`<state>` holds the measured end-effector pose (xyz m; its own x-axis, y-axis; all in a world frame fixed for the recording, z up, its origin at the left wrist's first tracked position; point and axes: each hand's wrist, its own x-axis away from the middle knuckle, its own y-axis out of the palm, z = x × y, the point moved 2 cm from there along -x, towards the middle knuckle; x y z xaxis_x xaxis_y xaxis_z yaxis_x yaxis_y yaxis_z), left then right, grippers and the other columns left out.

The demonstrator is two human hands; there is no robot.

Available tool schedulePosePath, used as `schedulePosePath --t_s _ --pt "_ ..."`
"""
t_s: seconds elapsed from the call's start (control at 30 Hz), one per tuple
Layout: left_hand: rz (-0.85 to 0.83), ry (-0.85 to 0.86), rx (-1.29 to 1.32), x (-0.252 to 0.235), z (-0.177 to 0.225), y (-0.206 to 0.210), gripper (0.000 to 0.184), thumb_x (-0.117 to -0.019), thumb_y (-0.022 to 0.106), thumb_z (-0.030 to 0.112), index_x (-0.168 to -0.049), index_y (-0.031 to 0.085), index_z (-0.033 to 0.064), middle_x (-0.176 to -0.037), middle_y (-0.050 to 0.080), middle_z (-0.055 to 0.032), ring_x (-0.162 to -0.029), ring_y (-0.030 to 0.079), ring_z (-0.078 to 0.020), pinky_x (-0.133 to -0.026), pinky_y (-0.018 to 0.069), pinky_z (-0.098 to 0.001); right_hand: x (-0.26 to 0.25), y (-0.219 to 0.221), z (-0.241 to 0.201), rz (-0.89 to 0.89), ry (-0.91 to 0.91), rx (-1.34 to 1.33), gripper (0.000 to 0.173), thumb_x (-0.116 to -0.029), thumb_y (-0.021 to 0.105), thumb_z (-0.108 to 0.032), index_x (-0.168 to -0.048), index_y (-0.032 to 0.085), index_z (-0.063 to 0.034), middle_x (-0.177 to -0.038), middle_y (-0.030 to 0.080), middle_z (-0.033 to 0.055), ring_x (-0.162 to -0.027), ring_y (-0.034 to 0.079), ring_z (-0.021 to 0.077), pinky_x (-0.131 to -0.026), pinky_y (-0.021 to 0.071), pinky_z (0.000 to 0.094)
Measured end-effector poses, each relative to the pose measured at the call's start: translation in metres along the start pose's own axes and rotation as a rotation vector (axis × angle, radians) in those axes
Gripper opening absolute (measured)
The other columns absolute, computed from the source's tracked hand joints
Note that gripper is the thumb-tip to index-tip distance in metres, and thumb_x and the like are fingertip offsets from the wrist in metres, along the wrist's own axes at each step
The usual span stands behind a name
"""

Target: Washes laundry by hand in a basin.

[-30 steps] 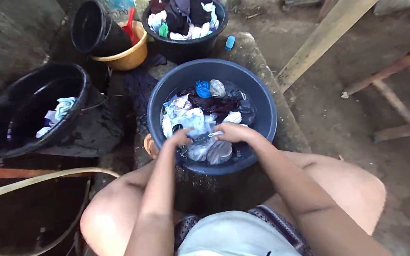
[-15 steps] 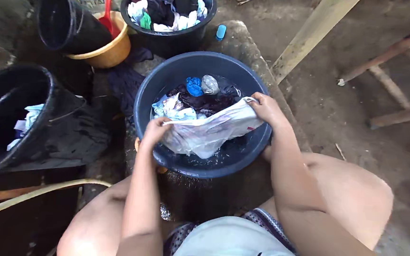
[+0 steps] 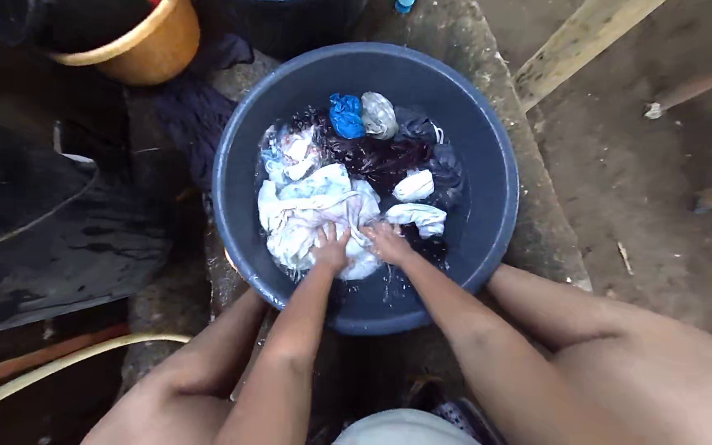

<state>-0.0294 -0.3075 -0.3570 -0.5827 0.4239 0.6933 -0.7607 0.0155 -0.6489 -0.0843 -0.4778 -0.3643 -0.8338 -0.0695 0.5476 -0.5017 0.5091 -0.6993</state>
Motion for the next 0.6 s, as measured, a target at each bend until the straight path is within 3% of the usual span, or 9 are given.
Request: schedulePosePath --t_s 0.07,0.13,0.2,0.27,0.3,0.37,0.43,0.5,0.6 --pt "0.016 0.076 0.044 -0.011 -0.036 -0.01 0.072 -0.0968 0.069 0.045 -0.16 0.038 0.0283 -0.166 0.03 -0.0201 -0.151 0.03 -0.0458 -0.114 0.0328 -0.0695 -0.002 -0.004 0.019 0.039 0.135 -0.029 0.052 -0.1047 0.056 -0.041 -0.15 0.054 -0.0139 -0.157 0.043 0.0251 -0.149 0.035 0.0441 -0.122 0.0242 0.0638" --pt "0.089 -0.059 0.146 -0.013 -0.046 -0.012 0.062 -0.1004 0.063 0.045 -0.152 0.049 0.0156 -0.155 0.046 -0.023 -0.139 0.049 -0.0439 -0.11 0.0413 -0.0654 -0.005 0.002 0.013 0.173 0.354 -0.057 0.058 -0.1013 0.06 -0.047 -0.142 0.059 -0.0065 -0.153 0.045 0.0294 -0.146 0.037 0.0456 -0.119 0.0277 0.0639" --pt "0.118 -0.198 0.079 -0.005 -0.024 -0.002 0.054 -0.1037 0.058 0.033 -0.147 0.051 0.0024 -0.156 0.042 -0.0267 -0.139 0.047 -0.0453 -0.109 0.0429 -0.0643 -0.01 0.019 -0.008 0.202 0.424 -0.083 0.057 -0.1023 0.06 -0.036 -0.147 0.053 -0.0025 -0.156 0.038 0.0326 -0.149 0.031 0.0485 -0.119 0.0214 0.0688" --pt "-0.024 -0.223 0.012 0.009 0.004 0.006 0.055 -0.1041 0.055 0.016 -0.151 0.041 -0.0078 -0.162 0.029 -0.0307 -0.151 0.026 -0.0482 -0.119 0.0259 -0.0654 -0.01 0.034 -0.021 0.096 0.313 -0.104 0.05 -0.1069 0.048 -0.016 -0.155 0.044 -0.0051 -0.161 0.032 0.0308 -0.153 0.022 0.0481 -0.123 0.0119 0.0676" --pt "-0.097 -0.211 -0.001 0.014 0.01 0.01 0.06 -0.1039 0.057 0.02 -0.154 0.037 -0.0067 -0.164 0.025 -0.0293 -0.153 0.021 -0.0476 -0.121 0.0196 -0.0655 -0.009 0.037 -0.021 -0.009 0.289 -0.063 0.052 -0.1073 0.045 -0.012 -0.159 0.038 -0.0087 -0.164 0.03 0.0279 -0.154 0.021 0.0465 -0.124 0.0131 0.0654" --pt "-0.167 -0.136 -0.044 0.021 0.01 0.008 0.064 -0.1023 0.058 0.035 -0.154 0.042 0.0007 -0.16 0.037 -0.0262 -0.149 0.032 -0.0473 -0.117 0.027 -0.0694 -0.002 0.033 -0.023 -0.162 0.289 0.007 0.054 -0.1077 0.045 -0.012 -0.159 0.034 -0.0032 -0.165 0.028 0.0274 -0.154 0.022 0.0458 -0.125 0.0167 0.0626" --pt "-0.196 -0.084 0.011 0.028 0.001 -0.008 0.057 -0.1034 0.056 0.036 -0.151 0.048 0.0069 -0.154 0.047 -0.0243 -0.144 0.042 -0.0457 -0.112 0.0347 -0.0706 0.006 0.019 -0.028 -0.193 0.276 0.008 0.05 -0.108 0.047 -0.012 -0.154 0.038 0.0059 -0.162 0.032 0.0294 -0.153 0.026 0.0446 -0.125 0.0211 0.0572" --pt "-0.094 -0.049 0.106 0.038 -0.009 -0.027 0.049 -0.1023 0.061 0.031 -0.144 0.056 0.0051 -0.143 0.057 -0.0257 -0.136 0.051 -0.0448 -0.11 0.0397 -0.0666 0.009 0.002 -0.033 -0.164 0.293 -0.027 0.049 -0.1044 0.055 -0.014 -0.148 0.047 0.0056 -0.156 0.041 0.029 -0.148 0.036 0.0436 -0.122 0.0289 0.0578" --pt "0.12 0.038 0.184 0.059 -0.008 -0.039 0.074 -0.092 0.076 0.02 -0.156 0.041 0.0084 -0.149 0.049 -0.0291 -0.136 0.05 -0.0478 -0.11 0.0401 -0.0674 0.026 -0.028 -0.053 -0.056 0.248 -0.152 0.043 -0.101 0.061 -0.017 -0.14 0.058 0.0 -0.145 0.055 0.0272 -0.138 0.05 0.0427 -0.114 0.0381 0.0607"
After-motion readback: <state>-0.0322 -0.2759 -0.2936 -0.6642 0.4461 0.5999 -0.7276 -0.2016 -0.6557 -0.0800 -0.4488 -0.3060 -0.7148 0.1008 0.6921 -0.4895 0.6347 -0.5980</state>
